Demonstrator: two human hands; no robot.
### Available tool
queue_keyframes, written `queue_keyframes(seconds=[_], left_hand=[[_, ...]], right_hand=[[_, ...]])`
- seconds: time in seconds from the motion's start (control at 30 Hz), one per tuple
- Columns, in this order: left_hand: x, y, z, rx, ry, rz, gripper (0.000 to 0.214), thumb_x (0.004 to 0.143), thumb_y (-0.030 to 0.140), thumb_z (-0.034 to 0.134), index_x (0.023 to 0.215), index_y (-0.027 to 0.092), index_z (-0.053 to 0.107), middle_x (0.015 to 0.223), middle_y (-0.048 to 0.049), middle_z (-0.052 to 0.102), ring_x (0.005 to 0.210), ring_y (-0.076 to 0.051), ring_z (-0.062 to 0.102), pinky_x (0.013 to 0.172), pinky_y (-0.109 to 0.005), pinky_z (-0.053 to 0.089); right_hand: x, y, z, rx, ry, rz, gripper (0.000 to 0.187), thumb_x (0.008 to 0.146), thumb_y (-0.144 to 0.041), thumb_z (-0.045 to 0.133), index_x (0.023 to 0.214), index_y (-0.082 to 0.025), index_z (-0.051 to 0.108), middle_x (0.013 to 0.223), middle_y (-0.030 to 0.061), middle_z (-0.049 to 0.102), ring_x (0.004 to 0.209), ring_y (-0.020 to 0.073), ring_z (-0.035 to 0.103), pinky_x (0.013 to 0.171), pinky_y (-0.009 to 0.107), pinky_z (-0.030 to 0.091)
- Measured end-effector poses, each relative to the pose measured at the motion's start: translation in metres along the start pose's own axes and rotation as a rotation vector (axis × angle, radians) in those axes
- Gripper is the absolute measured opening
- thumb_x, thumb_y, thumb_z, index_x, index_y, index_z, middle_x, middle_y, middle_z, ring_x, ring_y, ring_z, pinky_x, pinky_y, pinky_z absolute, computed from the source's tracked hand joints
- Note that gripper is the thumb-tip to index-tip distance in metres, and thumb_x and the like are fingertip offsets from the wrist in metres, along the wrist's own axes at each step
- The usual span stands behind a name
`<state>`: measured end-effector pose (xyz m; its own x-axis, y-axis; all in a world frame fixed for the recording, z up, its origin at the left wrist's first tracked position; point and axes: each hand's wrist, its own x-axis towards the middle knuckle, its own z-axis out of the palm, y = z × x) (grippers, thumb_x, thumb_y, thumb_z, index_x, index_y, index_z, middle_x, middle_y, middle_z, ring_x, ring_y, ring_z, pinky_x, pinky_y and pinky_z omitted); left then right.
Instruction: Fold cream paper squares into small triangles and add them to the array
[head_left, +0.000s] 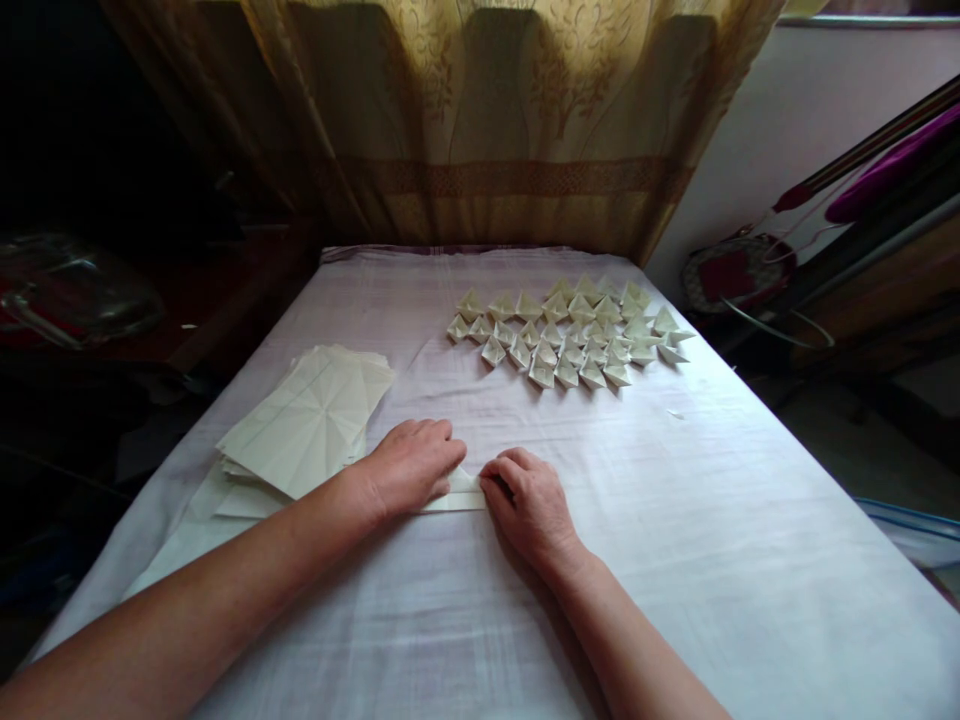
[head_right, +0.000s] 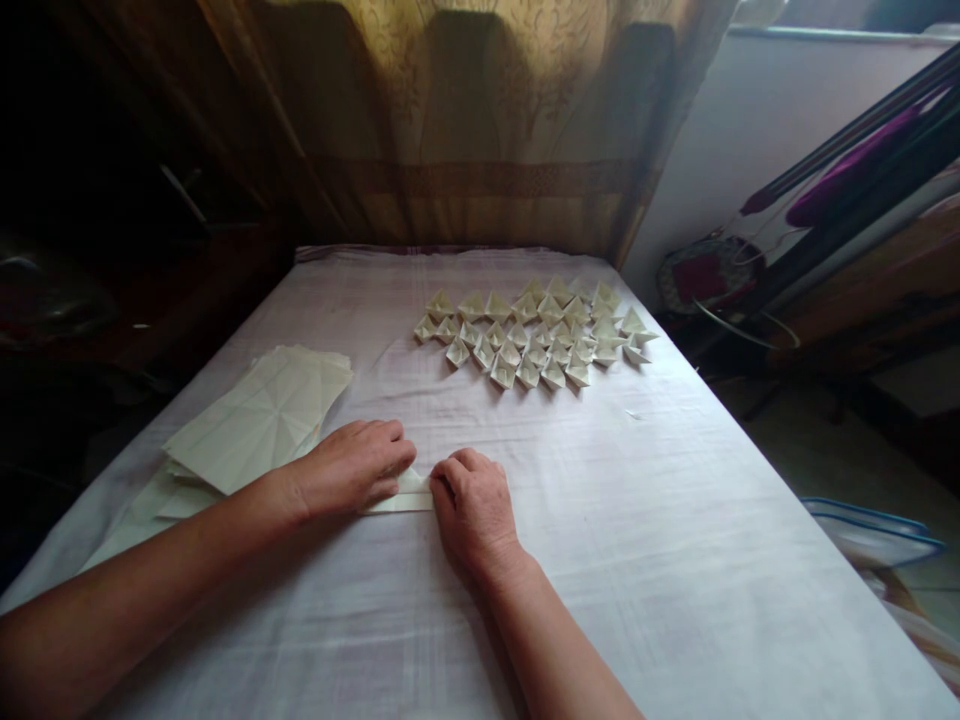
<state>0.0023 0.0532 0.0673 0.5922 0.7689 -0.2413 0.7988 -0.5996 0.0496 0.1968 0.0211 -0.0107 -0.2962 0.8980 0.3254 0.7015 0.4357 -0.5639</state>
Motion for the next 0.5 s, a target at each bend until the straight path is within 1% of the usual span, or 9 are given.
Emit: queue_keyframes(seconds=[0.07,0.1,0.2,0.27,0.33,0.4,0.43,0.5], left_hand=[[0.004,0.002,-0.003,0.019,-0.005,0.004,0.014,0.081,0.026,0.065,0.094,0.021,0.062,0.106,-0.0062,0.063,0.092,-0.023,0.060,0.077,-0.032,0.043],[0.005,0.003,-0.004,0.013,-0.021,0.007,0.016,0.080,0.025,0.065,0.095,0.020,0.062,0.105,-0.0070,0.064,0.093,-0.024,0.060,0.078,-0.033,0.043],[0.007,0.003,-0.005,-0.059,-0.073,0.005,0.018,0.078,0.021,0.064,0.096,0.021,0.065,0.095,-0.0063,0.069,0.092,-0.025,0.062,0.080,-0.034,0.042],[0.006,0.000,-0.004,-0.134,-0.071,0.019,0.016,0.076,0.017,0.062,0.090,0.022,0.067,0.088,-0.0043,0.071,0.089,-0.024,0.063,0.081,-0.034,0.041],[0.004,-0.006,-0.001,-0.229,-0.027,0.041,0.010,0.075,0.016,0.059,0.078,0.022,0.067,0.081,-0.0023,0.071,0.085,-0.021,0.063,0.083,-0.033,0.040],[0.001,-0.009,0.003,-0.383,0.038,0.013,0.009,0.075,0.018,0.058,0.072,0.021,0.066,0.076,-0.0003,0.069,0.080,-0.019,0.062,0.080,-0.031,0.041],[0.000,-0.010,0.005,-0.502,0.069,-0.033,0.008,0.075,0.020,0.057,0.073,0.020,0.065,0.075,0.0004,0.068,0.077,-0.018,0.061,0.077,-0.029,0.041],[-0.001,-0.007,0.012,-0.838,0.141,-0.140,0.012,0.078,0.028,0.057,0.075,0.019,0.063,0.074,0.0011,0.066,0.073,-0.016,0.060,0.070,-0.026,0.043]], right_hand=[[0.000,0.000,0.000,0.036,0.011,0.006,0.011,0.088,-0.018,0.057,0.085,-0.022,0.067,0.083,0.0033,0.068,0.078,0.0187,0.062,0.073,0.030,0.043],[0.001,-0.001,0.000,0.055,0.016,0.010,0.012,0.088,-0.019,0.057,0.087,-0.022,0.068,0.085,0.0036,0.069,0.079,0.0187,0.063,0.073,0.030,0.044],[0.000,-0.001,-0.001,0.088,0.018,0.021,0.013,0.088,-0.022,0.057,0.093,-0.021,0.069,0.089,0.0047,0.070,0.081,0.0195,0.064,0.076,0.031,0.047],[0.000,-0.002,-0.003,0.086,0.006,0.026,0.013,0.086,-0.024,0.059,0.095,-0.021,0.069,0.091,0.0054,0.071,0.082,0.0203,0.065,0.076,0.033,0.048],[0.000,-0.001,-0.004,0.097,-0.001,0.042,0.015,0.083,-0.027,0.064,0.096,-0.021,0.069,0.093,0.0059,0.071,0.083,0.0210,0.065,0.076,0.034,0.048],[-0.001,-0.001,-0.004,0.151,0.017,0.074,0.023,0.080,-0.028,0.067,0.102,-0.022,0.068,0.096,0.0060,0.072,0.083,0.0210,0.066,0.078,0.035,0.049],[-0.001,-0.001,-0.003,0.197,0.037,0.094,0.029,0.078,-0.028,0.069,0.107,-0.022,0.067,0.097,0.0059,0.072,0.084,0.0208,0.066,0.079,0.035,0.050],[-0.001,-0.003,-0.001,0.330,0.080,0.122,0.041,0.077,-0.029,0.070,0.117,-0.022,0.062,0.099,0.0058,0.072,0.086,0.0204,0.067,0.080,0.034,0.051]])
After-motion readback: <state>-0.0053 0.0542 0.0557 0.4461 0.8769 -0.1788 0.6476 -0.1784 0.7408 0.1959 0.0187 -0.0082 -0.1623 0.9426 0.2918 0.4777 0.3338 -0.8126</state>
